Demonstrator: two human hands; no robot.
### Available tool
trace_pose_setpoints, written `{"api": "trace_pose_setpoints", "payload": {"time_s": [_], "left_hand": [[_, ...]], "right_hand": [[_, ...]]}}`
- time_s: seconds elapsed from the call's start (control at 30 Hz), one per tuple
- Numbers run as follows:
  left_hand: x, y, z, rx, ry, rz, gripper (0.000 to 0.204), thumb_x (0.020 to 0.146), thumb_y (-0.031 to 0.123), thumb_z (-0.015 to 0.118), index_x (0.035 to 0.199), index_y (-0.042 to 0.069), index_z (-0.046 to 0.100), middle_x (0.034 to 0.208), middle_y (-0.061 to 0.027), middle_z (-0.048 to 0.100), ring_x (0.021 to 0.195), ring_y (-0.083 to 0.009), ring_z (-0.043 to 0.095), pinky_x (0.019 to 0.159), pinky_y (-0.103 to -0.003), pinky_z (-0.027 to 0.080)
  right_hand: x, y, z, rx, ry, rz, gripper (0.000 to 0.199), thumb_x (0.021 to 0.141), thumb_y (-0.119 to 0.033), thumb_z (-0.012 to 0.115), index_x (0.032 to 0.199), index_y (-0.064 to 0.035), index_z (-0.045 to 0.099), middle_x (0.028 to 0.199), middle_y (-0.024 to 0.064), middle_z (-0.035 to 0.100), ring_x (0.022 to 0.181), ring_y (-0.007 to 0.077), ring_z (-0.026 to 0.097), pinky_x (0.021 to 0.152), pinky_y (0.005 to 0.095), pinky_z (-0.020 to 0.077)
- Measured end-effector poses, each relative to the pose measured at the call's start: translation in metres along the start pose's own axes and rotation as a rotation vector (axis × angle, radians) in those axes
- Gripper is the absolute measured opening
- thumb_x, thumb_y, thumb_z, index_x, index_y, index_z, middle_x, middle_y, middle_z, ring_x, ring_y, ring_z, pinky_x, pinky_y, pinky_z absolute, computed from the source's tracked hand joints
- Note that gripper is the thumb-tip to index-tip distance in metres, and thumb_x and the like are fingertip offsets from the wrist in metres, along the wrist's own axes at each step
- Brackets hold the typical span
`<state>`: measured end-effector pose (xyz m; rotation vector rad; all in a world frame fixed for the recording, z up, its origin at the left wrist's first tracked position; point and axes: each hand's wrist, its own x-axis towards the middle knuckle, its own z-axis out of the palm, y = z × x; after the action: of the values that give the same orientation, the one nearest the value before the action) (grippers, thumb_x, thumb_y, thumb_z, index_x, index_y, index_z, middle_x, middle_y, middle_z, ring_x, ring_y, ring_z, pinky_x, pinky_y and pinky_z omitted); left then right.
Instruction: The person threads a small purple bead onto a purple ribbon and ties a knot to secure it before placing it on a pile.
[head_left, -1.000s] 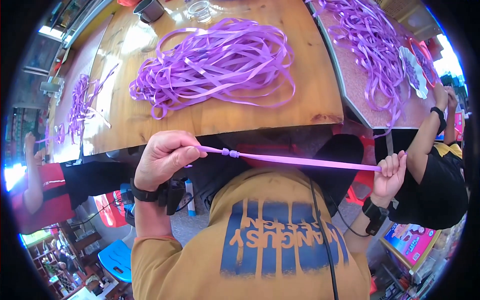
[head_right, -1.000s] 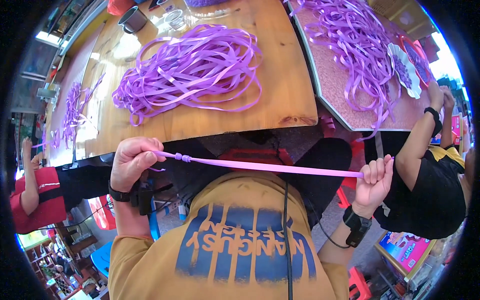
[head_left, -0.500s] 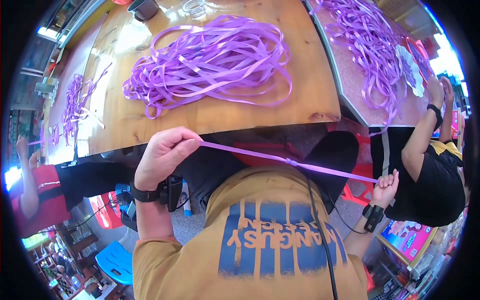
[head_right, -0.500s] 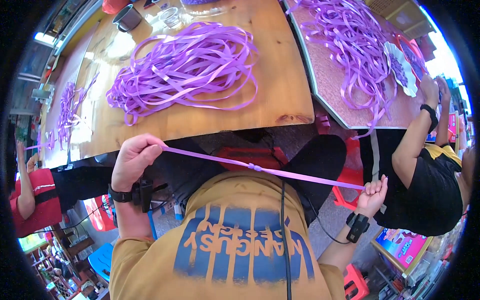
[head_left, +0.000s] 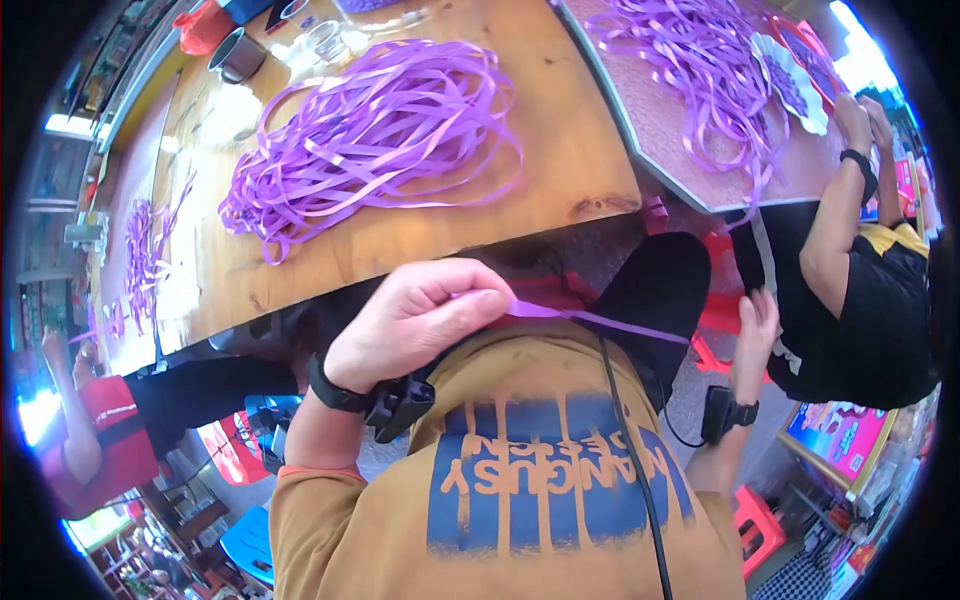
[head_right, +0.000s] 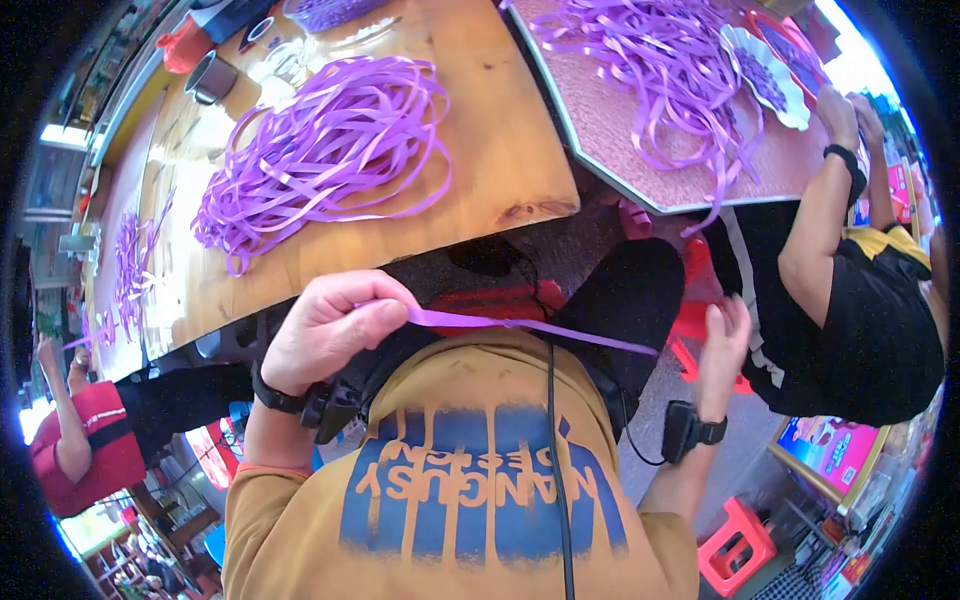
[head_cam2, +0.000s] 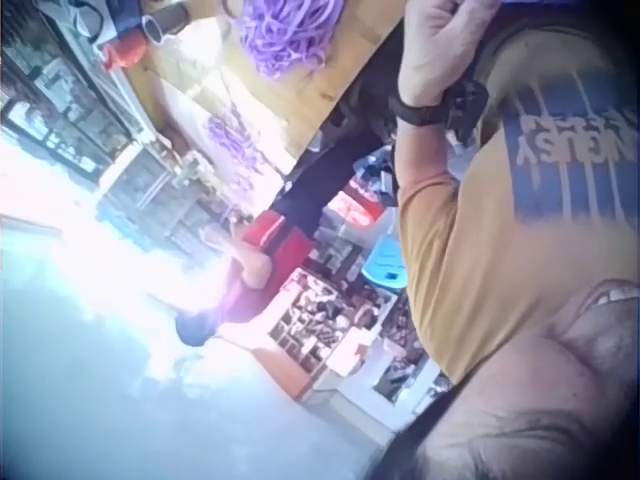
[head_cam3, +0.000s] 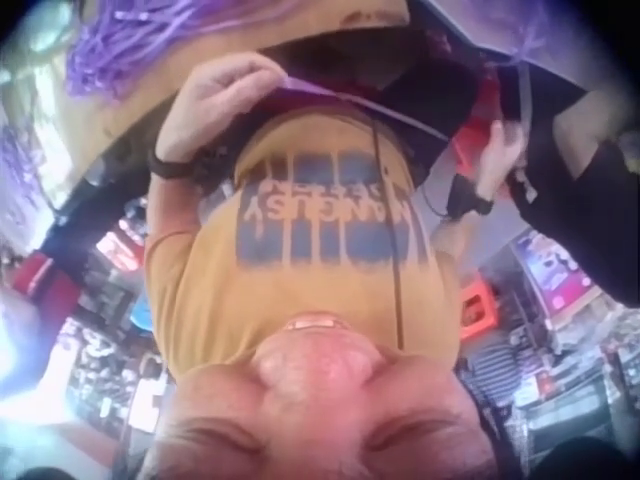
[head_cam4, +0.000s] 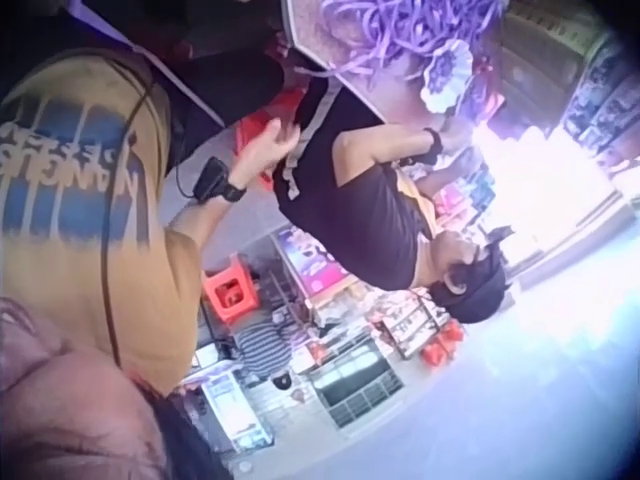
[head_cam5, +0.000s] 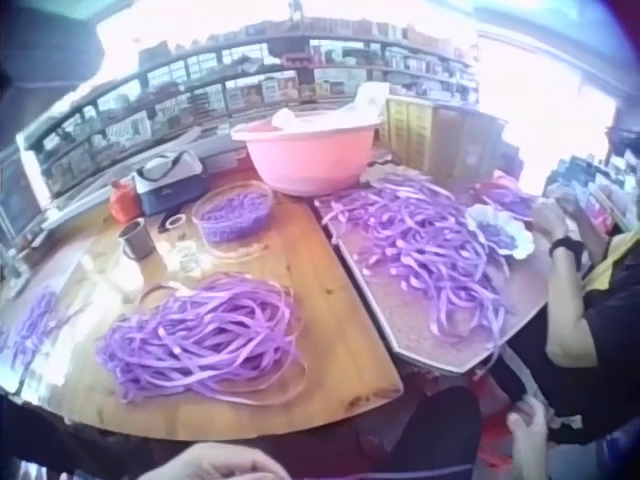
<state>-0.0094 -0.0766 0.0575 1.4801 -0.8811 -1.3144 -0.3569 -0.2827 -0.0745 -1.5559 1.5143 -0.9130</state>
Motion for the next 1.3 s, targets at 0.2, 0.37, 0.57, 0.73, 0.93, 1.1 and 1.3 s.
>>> {"api": "trace_pose_setpoints", "payload": {"time_s": [0.2,0.37,0.57,0.73,0.93,1.1,1.3], "left_hand": [[0.014,0.010,0.023,0.120,-0.161,0.100,0.016,0.087,0.014,0.054,0.089,-0.001,0.060,0.077,0.0007,0.056,0.070,-0.0052,0.048,0.064,-0.020,0.040],[0.003,0.024,0.025,0.300,-0.048,0.192,0.011,0.085,0.009,0.055,0.086,-0.001,0.059,0.078,-0.0015,0.057,0.072,-0.0069,0.050,0.066,-0.022,0.042],[-0.009,0.018,0.028,0.179,0.076,0.191,0.008,0.084,0.007,0.055,0.084,-0.001,0.058,0.074,0.0011,0.055,0.066,-0.0044,0.048,0.060,-0.018,0.040],[-0.011,0.025,0.026,0.093,0.179,0.215,0.006,0.083,0.007,0.057,0.083,0.001,0.057,0.069,0.0032,0.052,0.055,0.0000,0.042,0.049,-0.014,0.032],[-0.014,0.029,0.028,0.231,0.382,0.374,0.006,0.081,0.002,0.056,0.086,0.000,0.058,0.074,-0.0016,0.053,0.064,-0.0056,0.046,0.056,-0.018,0.036],[-0.009,0.043,0.034,0.885,0.312,0.803,0.023,0.070,0.000,0.062,0.092,0.003,0.061,0.082,-0.0081,0.055,0.077,-0.0200,0.052,0.082,-0.037,0.037],[0.002,0.028,0.029,0.941,0.257,0.766,0.025,0.067,0.002,0.067,0.091,0.009,0.063,0.079,-0.0014,0.057,0.077,-0.0163,0.056,0.088,-0.040,0.034]], "right_hand": [[-0.056,-0.167,0.073,0.256,-1.160,-0.395,0.045,0.085,-0.006,0.046,0.128,-0.0003,0.034,0.126,0.0109,0.039,0.117,0.0180,0.037,0.095,0.0300,0.0310],[-0.076,-0.191,0.098,0.533,-1.320,-0.153,0.048,0.086,-0.002,0.047,0.130,-0.0010,0.028,0.117,0.0105,0.043,0.108,0.0146,0.044,0.090,0.0277,0.0361],[-0.079,-0.202,0.100,0.401,-1.009,-0.547,0.031,0.077,0.001,0.062,0.105,-0.0009,0.050,0.092,0.0058,0.054,0.077,0.0108,0.054,0.067,0.0221,0.0445],[-0.072,-0.207,0.101,0.317,-0.830,-0.747,0.017,0.068,0.004,0.067,0.082,-0.0021,0.060,0.066,0.0038,0.054,0.057,0.0133,0.049,0.048,0.0245,0.0342],[-0.072,-0.212,0.092,0.308,-0.791,-0.670,0.014,0.068,0.005,0.066,0.079,-0.0009,0.061,0.065,0.0047,0.055,0.055,0.0121,0.050,0.047,0.0236,0.0355],[-0.071,-0.209,0.091,0.338,-0.794,-0.659,0.012,0.070,0.003,0.066,0.079,-0.0002,0.060,0.066,0.0068,0.055,0.055,0.0140,0.053,0.047,0.0240,0.0394],[-0.070,-0.207,0.091,0.386,-0.840,-0.609,0.012,0.069,0.005,0.065,0.079,-0.0003,0.060,0.066,0.0055,0.056,0.055,0.0114,0.050,0.047,0.0221,0.0353]]}}
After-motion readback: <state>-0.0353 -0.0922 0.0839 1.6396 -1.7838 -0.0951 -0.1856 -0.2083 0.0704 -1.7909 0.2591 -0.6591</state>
